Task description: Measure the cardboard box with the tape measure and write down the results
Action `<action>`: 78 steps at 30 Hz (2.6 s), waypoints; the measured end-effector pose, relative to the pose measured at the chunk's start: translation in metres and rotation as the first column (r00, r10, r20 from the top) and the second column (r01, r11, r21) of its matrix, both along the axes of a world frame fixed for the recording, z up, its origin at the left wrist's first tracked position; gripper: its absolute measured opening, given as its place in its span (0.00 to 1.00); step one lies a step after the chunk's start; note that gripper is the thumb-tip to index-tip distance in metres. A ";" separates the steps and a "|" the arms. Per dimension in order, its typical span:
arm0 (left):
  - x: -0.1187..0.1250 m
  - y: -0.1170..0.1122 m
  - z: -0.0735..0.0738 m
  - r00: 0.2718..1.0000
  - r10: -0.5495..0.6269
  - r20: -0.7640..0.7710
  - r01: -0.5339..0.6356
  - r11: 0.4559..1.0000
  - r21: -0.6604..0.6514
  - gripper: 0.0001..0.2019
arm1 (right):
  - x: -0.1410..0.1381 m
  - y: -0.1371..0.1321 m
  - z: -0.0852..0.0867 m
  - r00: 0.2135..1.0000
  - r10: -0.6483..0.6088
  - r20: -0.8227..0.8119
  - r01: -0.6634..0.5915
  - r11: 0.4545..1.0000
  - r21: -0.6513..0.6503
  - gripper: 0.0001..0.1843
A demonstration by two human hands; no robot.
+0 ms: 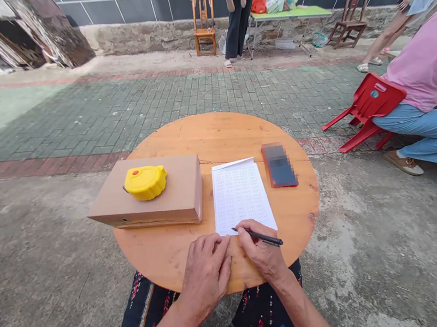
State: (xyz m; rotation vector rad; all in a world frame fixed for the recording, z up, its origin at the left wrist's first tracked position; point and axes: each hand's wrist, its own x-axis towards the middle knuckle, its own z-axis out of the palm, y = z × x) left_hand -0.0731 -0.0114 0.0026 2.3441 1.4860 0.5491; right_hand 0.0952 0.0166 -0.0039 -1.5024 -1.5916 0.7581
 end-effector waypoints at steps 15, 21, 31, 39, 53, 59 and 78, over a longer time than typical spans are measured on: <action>0.000 0.000 0.001 1.000 0.016 0.023 -0.016 1.000 0.003 0.17 | -0.004 0.002 0.002 0.998 0.027 0.061 -0.030 0.999 0.040 0.11; 0.000 0.000 0.000 1.000 0.019 0.024 -0.019 1.000 0.005 0.18 | -0.005 0.002 0.004 0.996 0.037 0.079 -0.043 0.996 0.077 0.10; 0.000 0.000 0.001 1.000 0.018 0.023 -0.018 1.000 -0.003 0.17 | -0.005 0.003 0.003 0.993 0.047 0.105 -0.058 0.992 0.108 0.10; -0.001 0.001 0.002 0.999 0.023 0.036 -0.023 1.000 -0.001 0.18 | -0.005 0.003 0.001 0.992 0.048 0.120 -0.059 0.994 0.093 0.10; -0.001 0.000 0.001 1.000 0.017 0.011 -0.017 1.000 -0.017 0.17 | 0.001 -0.001 -0.004 1.000 -0.018 0.004 0.018 1.000 0.013 0.11; -0.001 0.000 0.002 1.000 0.017 0.015 -0.017 1.000 -0.024 0.18 | -0.001 0.000 -0.002 0.999 -0.001 0.032 -0.001 0.999 0.035 0.11; -0.002 0.001 0.002 0.999 0.023 0.029 -0.022 0.999 -0.041 0.17 | -0.001 -0.001 -0.004 0.999 0.018 0.033 -0.019 0.999 0.028 0.11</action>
